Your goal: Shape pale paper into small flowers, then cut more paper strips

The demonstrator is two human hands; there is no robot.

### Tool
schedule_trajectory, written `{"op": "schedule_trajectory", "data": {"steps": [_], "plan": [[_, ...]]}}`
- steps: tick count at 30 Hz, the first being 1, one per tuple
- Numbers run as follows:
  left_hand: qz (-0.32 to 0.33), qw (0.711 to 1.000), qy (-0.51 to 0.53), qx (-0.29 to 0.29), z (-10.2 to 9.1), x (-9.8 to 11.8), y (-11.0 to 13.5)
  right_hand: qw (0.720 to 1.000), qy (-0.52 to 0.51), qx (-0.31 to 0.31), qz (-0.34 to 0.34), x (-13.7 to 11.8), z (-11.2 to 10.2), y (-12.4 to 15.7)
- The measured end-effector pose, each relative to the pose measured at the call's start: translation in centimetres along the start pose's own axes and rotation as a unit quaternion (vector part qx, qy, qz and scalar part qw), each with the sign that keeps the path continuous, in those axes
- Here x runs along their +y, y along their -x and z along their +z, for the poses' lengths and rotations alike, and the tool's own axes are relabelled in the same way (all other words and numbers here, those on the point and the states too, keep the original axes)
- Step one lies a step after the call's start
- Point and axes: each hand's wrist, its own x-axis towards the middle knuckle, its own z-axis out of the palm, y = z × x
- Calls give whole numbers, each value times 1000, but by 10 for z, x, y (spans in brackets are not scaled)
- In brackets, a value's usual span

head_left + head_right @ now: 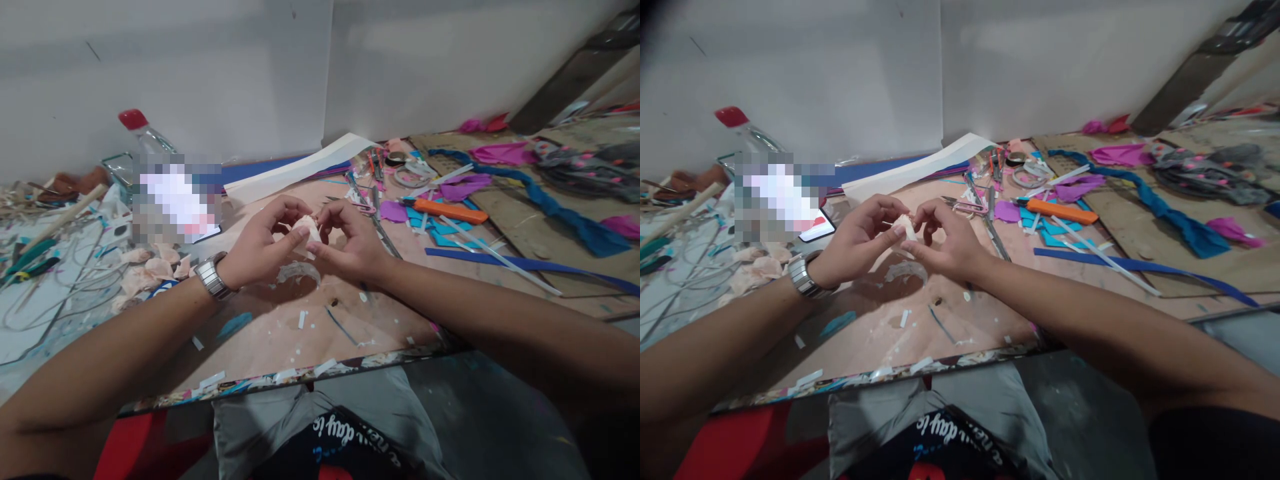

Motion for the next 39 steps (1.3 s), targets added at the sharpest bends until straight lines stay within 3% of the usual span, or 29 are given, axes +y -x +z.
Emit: {"op": "schedule_trajectory", "data": {"steps": [8,18,29,39], "plan": [[-25,999,33,8,1,-1,0,997,48,38,-45,1,3,0],[-10,999,48,-12,1,-3,0,991,114,27,-66,-5,-2,-1],[-12,999,48,18,1,-1,1,994,86,44,-43,-15,-3,-3],[16,997,69,-28,2,-3,1,999,-28,27,11,-5,2,-1]]}}
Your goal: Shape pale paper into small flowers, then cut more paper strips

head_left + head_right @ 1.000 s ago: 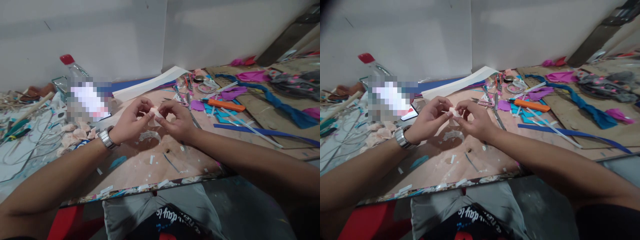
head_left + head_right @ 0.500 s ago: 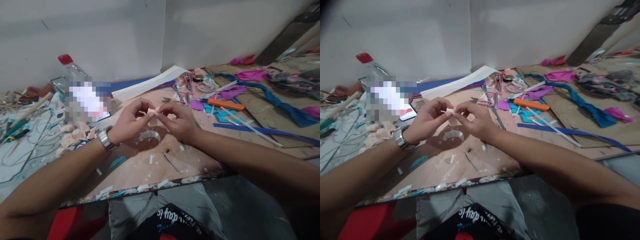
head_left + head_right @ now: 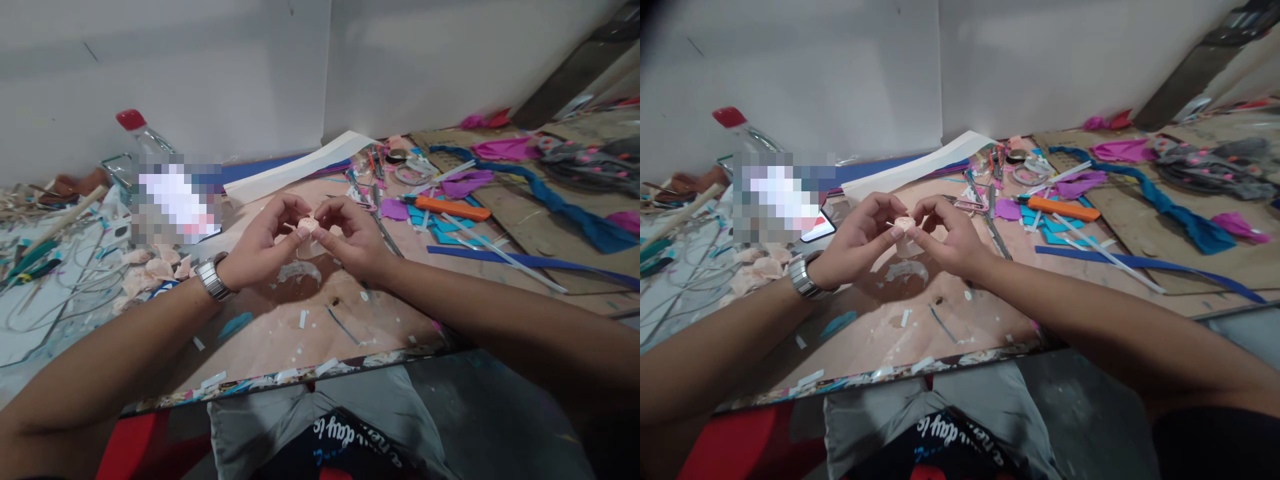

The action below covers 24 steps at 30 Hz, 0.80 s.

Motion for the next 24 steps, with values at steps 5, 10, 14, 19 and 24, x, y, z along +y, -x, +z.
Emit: {"op": "schedule_trajectory", "data": {"steps": [5,10,14,19,24], "plan": [[-15,999,22,-22,0,0,1,997,48,-62,-29,0,-2,-2],[-26,999,21,-32,-1,0,2,988,109,-92,-66,0,-5,-4],[-29,999,19,-38,0,1,1,986,113,-101,-75,0,-3,-5],[-62,997,-1,-47,-1,0,1,991,101,-69,-63,5,-2,-4],[-98,993,-8,-59,-2,-7,2,992,105,-66,-40,6,-5,-4]]}}
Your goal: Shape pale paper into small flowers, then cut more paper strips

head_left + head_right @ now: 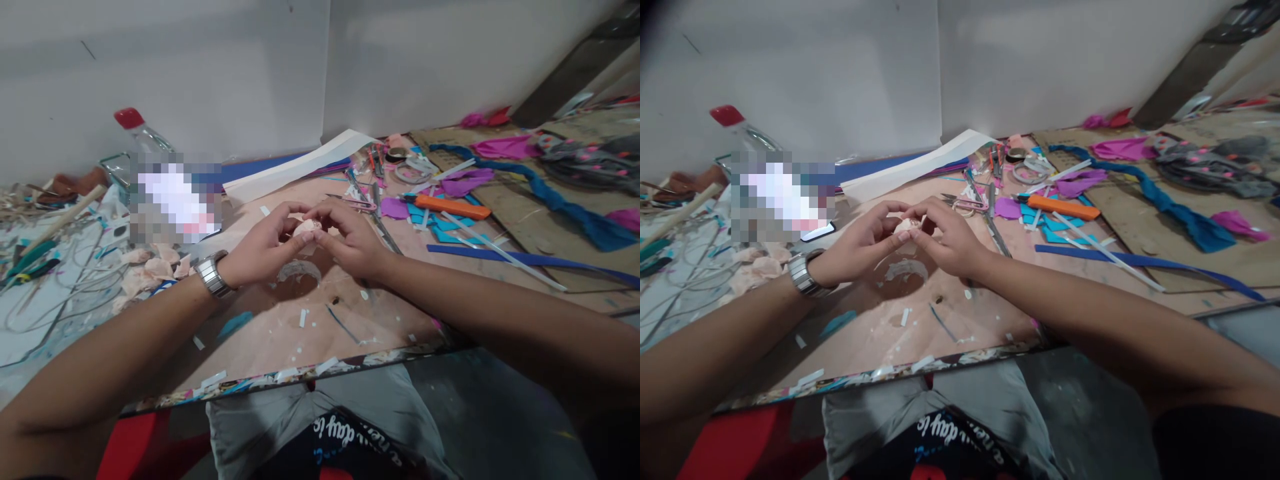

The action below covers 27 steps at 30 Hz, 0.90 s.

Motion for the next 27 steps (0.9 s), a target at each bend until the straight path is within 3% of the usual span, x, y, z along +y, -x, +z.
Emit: {"op": "schedule_trajectory", "data": {"steps": [10,18,27], "plan": [[-45,993,-99,-47,-2,10,-2,1000,-11,0,17,-6,-4,0],[-86,987,-82,-108,-5,15,-1,999,-30,-21,8,-4,-1,1],[-111,986,-48,-115,-5,16,-1,997,-63,-2,44,-4,-2,1]]}}
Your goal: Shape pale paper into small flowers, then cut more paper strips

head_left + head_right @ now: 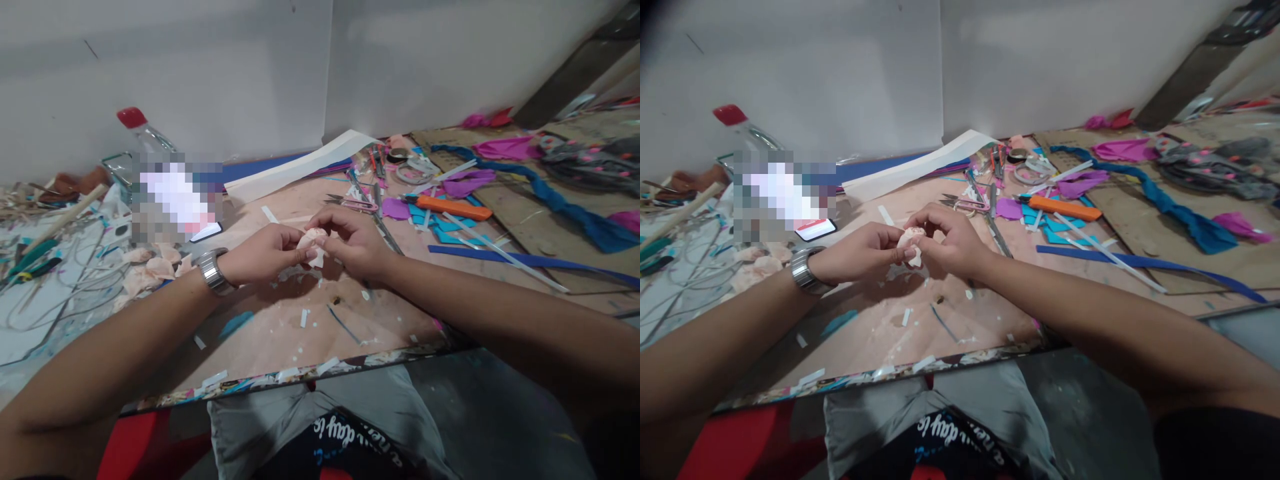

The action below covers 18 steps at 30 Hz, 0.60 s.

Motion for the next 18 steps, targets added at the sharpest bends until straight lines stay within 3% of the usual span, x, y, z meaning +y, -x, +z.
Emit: {"op": "schedule_trajectory", "data": {"steps": [6,11,18], "plan": [[-3,1000,10,20,0,1,0,997,-57,15,44,2,3,3],[6,996,46,73,0,-3,-1,982,-155,15,109,2,7,4],[33,996,44,63,1,-7,-3,983,-146,6,113,3,8,4]]}}
